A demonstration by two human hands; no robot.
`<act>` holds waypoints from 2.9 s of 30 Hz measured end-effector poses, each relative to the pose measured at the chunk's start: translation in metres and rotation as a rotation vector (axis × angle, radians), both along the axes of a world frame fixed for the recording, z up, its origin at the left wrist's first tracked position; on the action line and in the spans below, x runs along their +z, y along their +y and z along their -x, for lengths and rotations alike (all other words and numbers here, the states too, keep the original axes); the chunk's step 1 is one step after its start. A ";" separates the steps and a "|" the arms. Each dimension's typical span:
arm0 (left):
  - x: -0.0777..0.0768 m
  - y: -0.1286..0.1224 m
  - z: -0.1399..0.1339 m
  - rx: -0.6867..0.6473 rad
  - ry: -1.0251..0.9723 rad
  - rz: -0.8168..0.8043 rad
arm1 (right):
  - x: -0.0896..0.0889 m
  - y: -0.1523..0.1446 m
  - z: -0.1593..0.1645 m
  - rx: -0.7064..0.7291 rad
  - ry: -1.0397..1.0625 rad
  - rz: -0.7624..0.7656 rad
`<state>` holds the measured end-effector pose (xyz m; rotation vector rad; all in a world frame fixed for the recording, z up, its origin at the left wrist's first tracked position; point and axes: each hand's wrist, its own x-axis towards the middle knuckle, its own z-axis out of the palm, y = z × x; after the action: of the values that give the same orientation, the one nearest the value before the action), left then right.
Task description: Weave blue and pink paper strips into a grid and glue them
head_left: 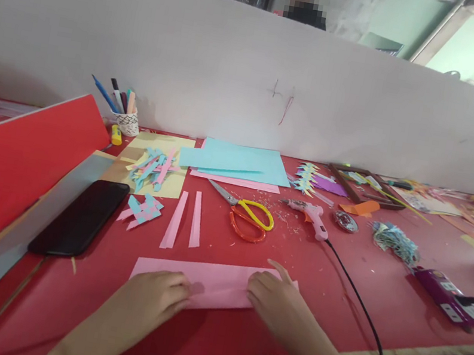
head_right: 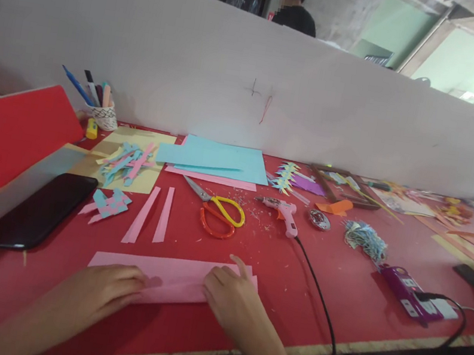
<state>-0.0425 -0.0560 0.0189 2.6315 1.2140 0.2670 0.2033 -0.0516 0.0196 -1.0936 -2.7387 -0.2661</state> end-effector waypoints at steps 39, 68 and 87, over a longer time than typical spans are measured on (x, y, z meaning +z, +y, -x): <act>-0.008 0.008 -0.009 0.355 0.075 0.044 | -0.014 0.007 0.048 -0.310 0.199 0.227; -0.020 0.009 0.006 0.509 -0.062 -0.054 | -0.026 0.011 0.057 -0.449 0.199 0.169; -0.019 -0.009 -0.014 0.211 0.041 -0.266 | -0.027 0.011 0.059 -0.446 0.183 0.113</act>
<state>-0.0281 -0.0654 0.0001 2.7378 1.5716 0.4415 0.1442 -0.0410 -0.0071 -1.6652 -2.3489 -0.0638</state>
